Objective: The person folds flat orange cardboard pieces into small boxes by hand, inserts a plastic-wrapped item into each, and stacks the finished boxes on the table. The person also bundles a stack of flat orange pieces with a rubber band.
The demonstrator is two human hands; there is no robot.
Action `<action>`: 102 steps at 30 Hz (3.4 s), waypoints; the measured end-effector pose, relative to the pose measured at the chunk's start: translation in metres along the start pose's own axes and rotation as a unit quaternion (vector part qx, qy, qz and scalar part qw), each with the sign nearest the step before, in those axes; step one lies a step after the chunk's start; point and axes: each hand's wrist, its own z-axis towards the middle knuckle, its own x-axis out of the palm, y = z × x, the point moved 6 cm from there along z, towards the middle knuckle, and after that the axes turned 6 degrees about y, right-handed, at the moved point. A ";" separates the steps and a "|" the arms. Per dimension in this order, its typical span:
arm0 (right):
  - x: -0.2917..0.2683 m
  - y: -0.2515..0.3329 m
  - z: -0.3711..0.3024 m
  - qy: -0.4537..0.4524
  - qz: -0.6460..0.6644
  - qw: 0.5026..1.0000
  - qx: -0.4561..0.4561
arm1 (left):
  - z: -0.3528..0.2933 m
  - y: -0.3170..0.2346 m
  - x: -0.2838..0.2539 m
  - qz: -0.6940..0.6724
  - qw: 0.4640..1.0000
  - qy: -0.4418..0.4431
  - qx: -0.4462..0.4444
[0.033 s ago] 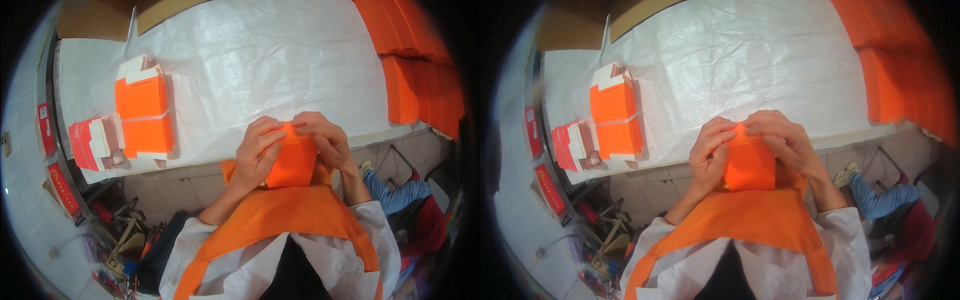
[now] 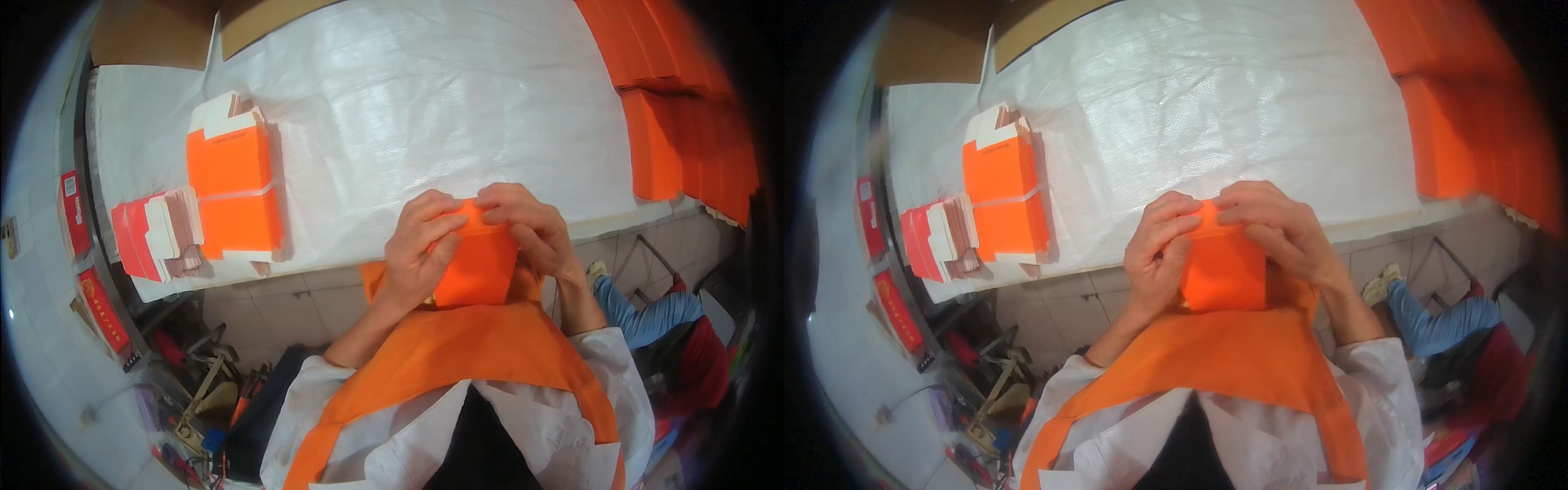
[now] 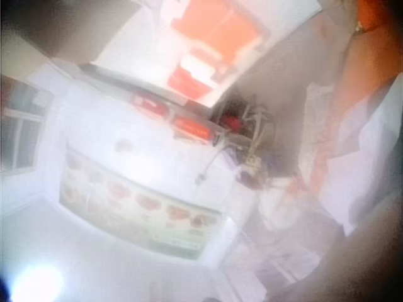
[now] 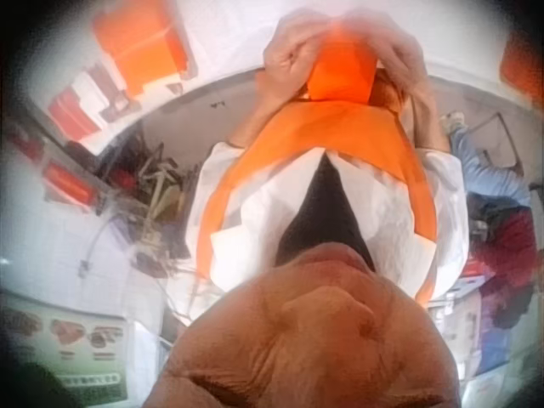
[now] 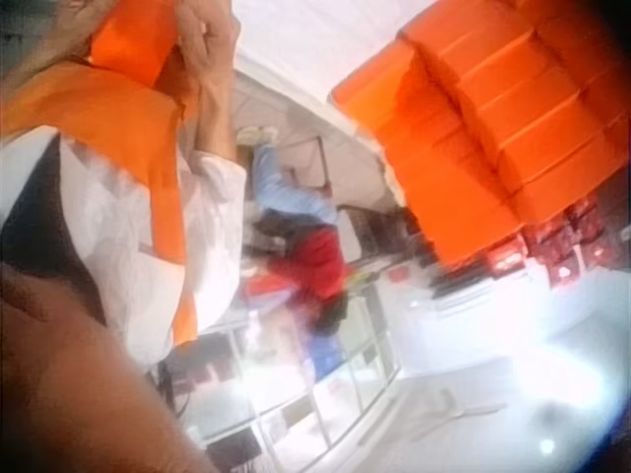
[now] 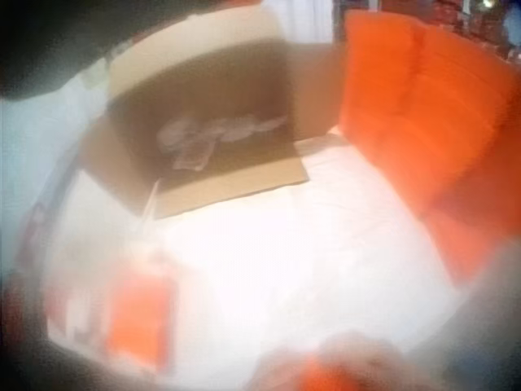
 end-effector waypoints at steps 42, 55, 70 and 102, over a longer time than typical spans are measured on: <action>-0.198 -0.034 -0.184 -0.609 0.222 0.760 0.051 | 0.038 0.021 0.019 -0.077 0.983 -0.020 -0.166; -0.132 -0.070 -0.154 -0.500 0.369 0.783 -0.036 | 0.019 -0.029 -0.115 0.333 0.922 -0.197 -0.012; 0.160 -0.036 0.137 0.069 0.315 0.906 0.275 | -0.119 0.023 -0.293 0.278 0.821 -0.361 -0.344; -0.037 -0.020 0.078 -0.059 -0.247 0.952 0.174 | -0.003 0.001 -0.076 0.311 0.933 -0.026 -0.179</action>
